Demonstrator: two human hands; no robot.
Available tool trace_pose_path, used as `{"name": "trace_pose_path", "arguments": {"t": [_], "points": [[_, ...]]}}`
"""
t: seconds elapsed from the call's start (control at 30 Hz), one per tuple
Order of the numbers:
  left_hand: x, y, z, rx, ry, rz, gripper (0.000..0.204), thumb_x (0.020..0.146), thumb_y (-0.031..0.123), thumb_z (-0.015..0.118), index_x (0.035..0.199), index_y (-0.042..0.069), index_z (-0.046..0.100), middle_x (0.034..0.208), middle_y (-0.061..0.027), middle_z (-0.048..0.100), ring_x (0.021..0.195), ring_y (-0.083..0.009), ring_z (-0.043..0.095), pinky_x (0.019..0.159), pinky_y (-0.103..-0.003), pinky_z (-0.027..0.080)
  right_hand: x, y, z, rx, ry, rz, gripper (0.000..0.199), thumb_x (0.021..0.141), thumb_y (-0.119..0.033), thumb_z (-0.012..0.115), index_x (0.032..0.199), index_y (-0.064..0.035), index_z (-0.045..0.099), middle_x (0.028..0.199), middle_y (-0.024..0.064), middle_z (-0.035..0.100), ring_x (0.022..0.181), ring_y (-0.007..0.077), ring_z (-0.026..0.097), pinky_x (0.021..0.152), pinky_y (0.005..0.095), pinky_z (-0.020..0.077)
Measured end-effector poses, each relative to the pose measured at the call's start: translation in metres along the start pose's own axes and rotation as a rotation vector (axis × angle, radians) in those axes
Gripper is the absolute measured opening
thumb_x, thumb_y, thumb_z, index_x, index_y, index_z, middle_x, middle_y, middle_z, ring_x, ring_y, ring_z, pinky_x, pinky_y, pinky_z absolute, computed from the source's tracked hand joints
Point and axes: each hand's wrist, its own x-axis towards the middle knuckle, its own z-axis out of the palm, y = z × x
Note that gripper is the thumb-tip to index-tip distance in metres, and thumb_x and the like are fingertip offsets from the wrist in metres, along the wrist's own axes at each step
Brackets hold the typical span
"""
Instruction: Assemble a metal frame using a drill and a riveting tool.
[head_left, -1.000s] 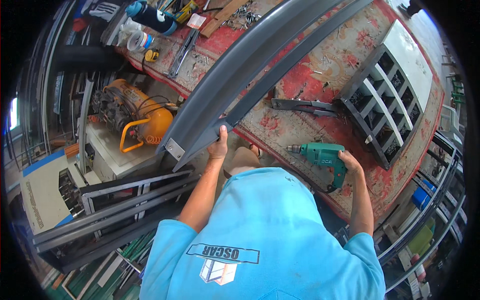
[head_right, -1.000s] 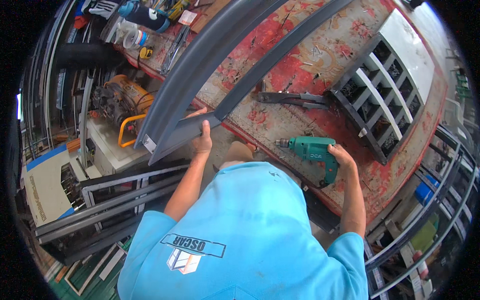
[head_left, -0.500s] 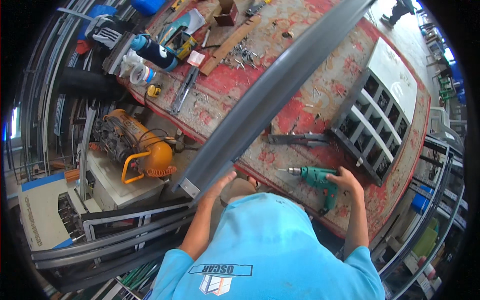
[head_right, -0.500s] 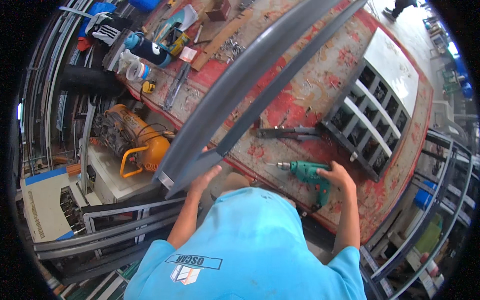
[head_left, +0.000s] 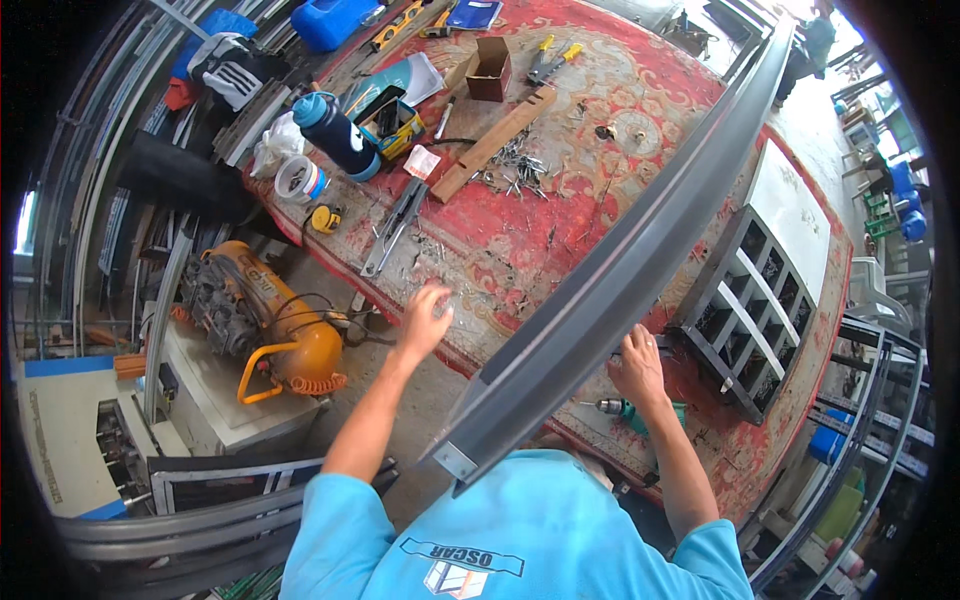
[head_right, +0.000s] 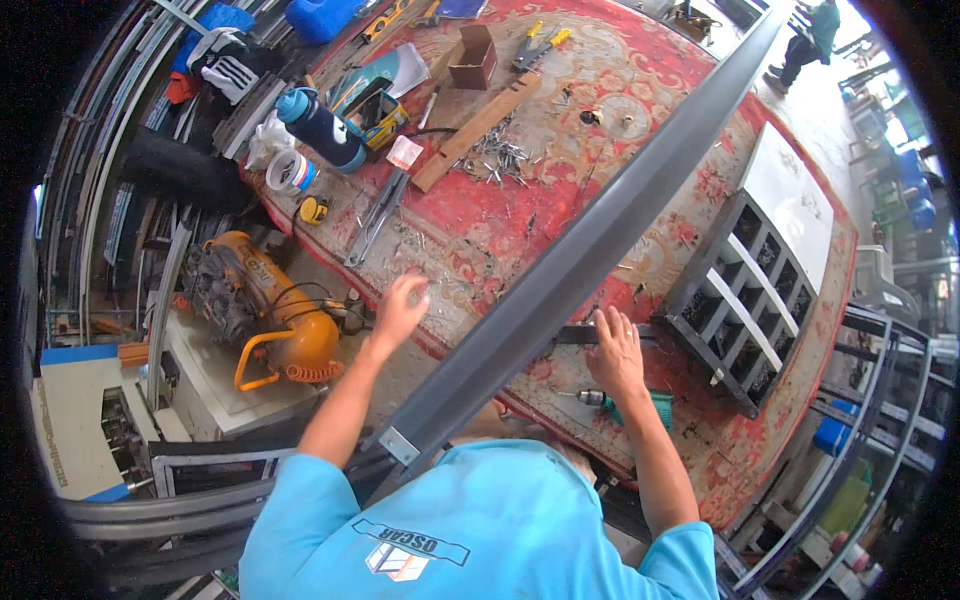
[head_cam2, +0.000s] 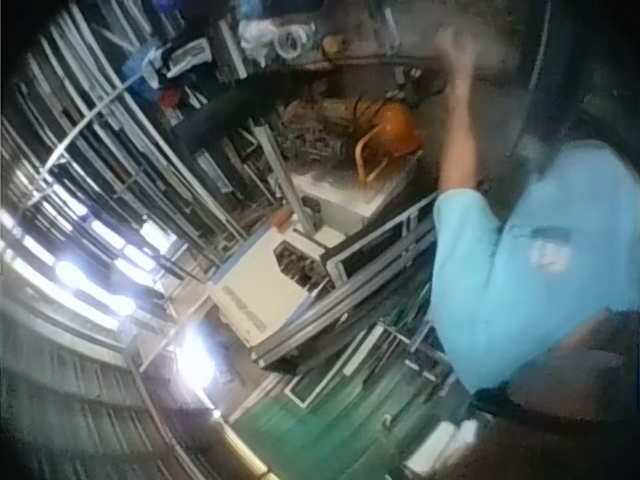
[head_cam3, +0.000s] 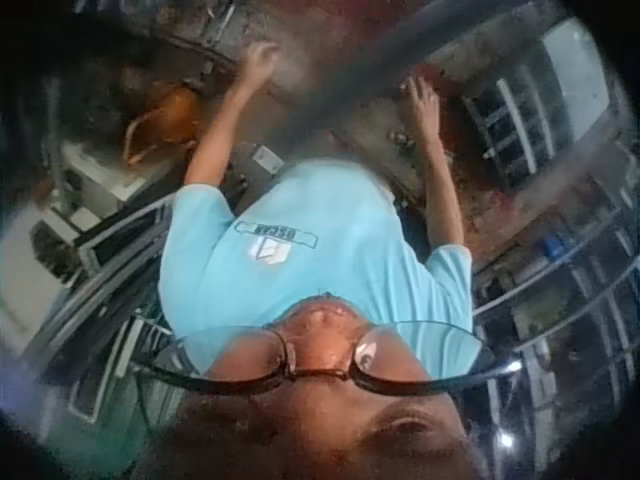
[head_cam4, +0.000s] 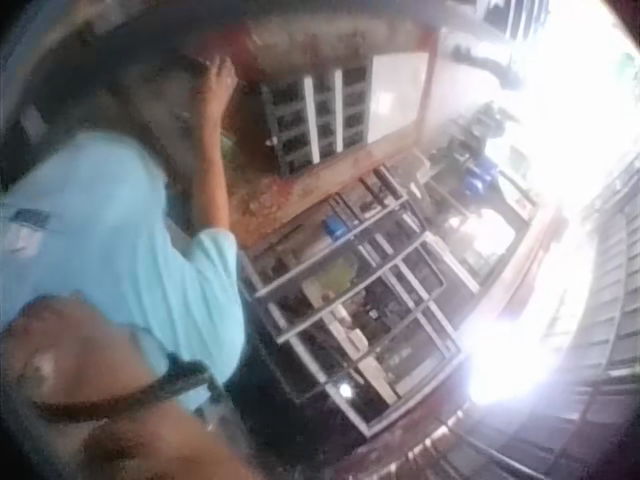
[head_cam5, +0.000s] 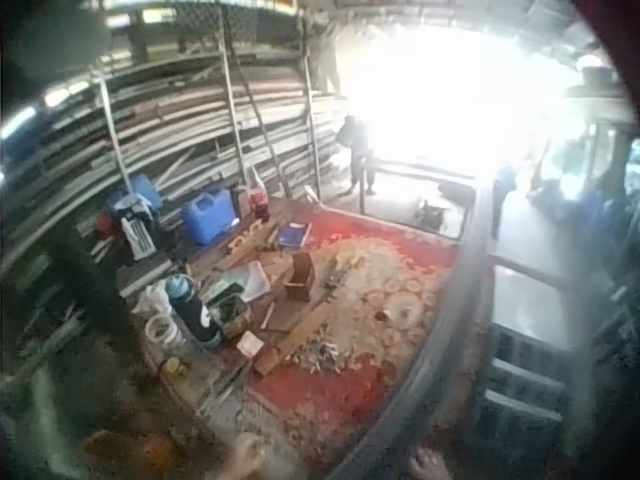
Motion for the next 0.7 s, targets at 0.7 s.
{"name": "trace_pose_path", "arguments": {"t": [0.7], "points": [[0.257, 0.013, 0.107, 0.200, 0.017, -0.087, 0.016, 0.079, 0.029, 0.078, 0.086, 0.014, 0.074, 0.094, -0.0057, 0.071, 0.094, -0.0269, 0.067, 0.079, -0.043, 0.052, 0.009, 0.022, 0.045, 0.137, 0.113, -0.160, 0.040, 0.084, -0.012, 0.060, 0.123, -0.0043, 0.063, 0.128, 0.0207, 0.058, 0.126, 0.0390, 0.049, 0.111, 0.0525, 0.0330]]}}
